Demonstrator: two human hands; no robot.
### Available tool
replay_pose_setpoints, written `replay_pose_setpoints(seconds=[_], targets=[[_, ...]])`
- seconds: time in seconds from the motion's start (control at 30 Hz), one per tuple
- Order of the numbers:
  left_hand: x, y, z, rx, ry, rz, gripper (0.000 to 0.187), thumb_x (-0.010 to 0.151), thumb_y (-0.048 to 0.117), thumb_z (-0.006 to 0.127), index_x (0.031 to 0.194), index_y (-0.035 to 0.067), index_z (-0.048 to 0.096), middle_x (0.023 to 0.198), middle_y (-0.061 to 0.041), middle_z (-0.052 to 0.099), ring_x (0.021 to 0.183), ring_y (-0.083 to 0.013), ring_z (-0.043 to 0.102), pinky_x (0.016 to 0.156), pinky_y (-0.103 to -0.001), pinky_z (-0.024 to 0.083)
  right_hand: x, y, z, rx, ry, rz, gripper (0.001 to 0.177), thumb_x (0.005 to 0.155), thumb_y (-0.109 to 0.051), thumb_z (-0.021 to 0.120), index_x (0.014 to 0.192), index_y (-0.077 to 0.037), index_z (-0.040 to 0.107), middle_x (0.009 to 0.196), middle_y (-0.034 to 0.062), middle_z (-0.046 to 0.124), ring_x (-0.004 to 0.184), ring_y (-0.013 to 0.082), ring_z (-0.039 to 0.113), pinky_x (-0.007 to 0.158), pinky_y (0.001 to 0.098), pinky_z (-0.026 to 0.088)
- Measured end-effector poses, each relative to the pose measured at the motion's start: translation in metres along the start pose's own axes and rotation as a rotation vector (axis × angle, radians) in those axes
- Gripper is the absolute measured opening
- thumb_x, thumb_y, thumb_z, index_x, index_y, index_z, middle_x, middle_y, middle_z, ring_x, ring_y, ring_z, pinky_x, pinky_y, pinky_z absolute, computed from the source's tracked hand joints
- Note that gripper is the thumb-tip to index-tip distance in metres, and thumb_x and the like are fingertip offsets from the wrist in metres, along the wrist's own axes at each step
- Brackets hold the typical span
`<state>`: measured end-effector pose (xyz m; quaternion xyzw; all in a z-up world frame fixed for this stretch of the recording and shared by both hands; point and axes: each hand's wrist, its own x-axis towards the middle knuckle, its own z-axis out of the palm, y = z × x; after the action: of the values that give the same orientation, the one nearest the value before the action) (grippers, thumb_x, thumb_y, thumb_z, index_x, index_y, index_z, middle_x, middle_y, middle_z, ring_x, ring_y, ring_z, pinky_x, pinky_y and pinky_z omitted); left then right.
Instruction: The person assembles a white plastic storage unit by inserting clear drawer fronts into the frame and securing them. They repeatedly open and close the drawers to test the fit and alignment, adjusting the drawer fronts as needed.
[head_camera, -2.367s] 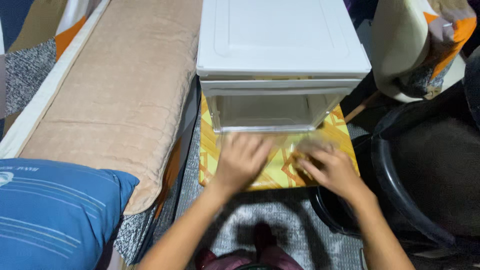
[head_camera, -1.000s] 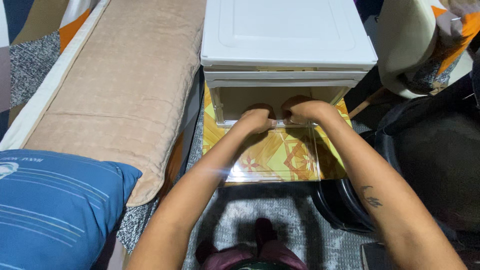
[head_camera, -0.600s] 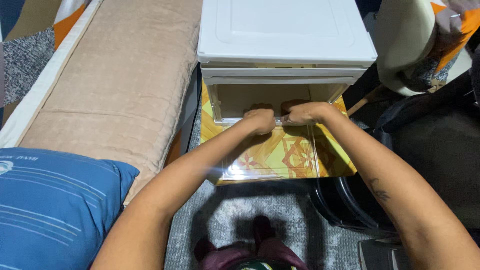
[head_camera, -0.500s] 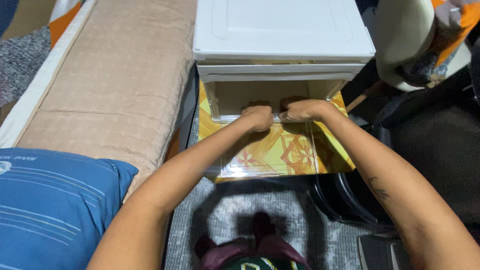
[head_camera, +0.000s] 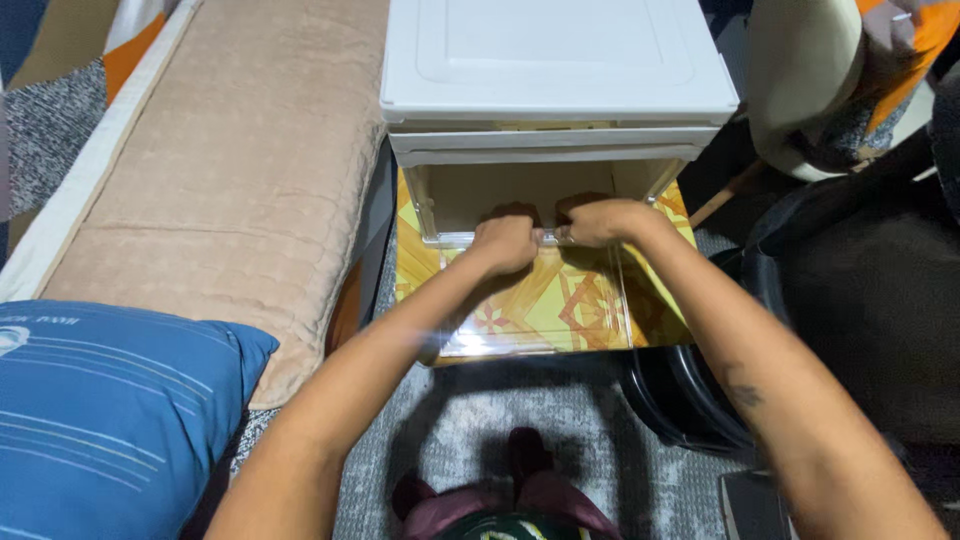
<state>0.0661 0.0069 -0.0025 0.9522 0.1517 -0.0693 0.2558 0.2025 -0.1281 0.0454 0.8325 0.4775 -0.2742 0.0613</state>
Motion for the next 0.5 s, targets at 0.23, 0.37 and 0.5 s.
replay_pose_setpoints(seconds=[0.23, 0.37, 0.5], targets=[[0.006, -0.01, -0.017, -0.268, 0.106, 0.235, 0.039, 0.086, 0.03, 0.053, 0.112, 0.005, 0.069, 0.108, -0.026, 0.07, 0.101, -0.0435, 0.067, 0.087, -0.05, 0.052, -0.084, -0.022, 0.001, 0.18, 0.391, -0.171, 0.035, 0.096, -0.028, 0.064, 0.118, -0.001, 0.069, 0.112, 0.0223, 0.072, 0.108, 0.0393, 0.068, 0.093, 0.0452, 0.053], [0.013, 0.033, -0.028, -0.324, 0.055, 0.043, 0.055, 0.094, 0.053, 0.054, 0.09, 0.003, 0.075, 0.096, -0.025, 0.07, 0.094, -0.0347, 0.071, 0.087, -0.045, 0.051, -0.147, 0.013, -0.001, 0.517, 0.42, -0.198, 0.036, 0.095, -0.03, 0.065, 0.121, -0.007, 0.073, 0.114, 0.0107, 0.076, 0.103, 0.0227, 0.071, 0.09, 0.0392, 0.055], [0.018, 0.099, -0.027, -0.398, 0.066, 0.185, 0.075, 0.081, 0.078, 0.06, 0.066, 0.005, 0.069, 0.061, -0.007, 0.062, 0.051, -0.0169, 0.053, 0.044, -0.033, 0.035, -0.172, 0.058, -0.003, 0.847, 0.453, -0.041, 0.033, 0.099, -0.022, 0.064, 0.124, -0.003, 0.075, 0.106, 0.0086, 0.08, 0.085, 0.0138, 0.065, 0.079, 0.0316, 0.054]])
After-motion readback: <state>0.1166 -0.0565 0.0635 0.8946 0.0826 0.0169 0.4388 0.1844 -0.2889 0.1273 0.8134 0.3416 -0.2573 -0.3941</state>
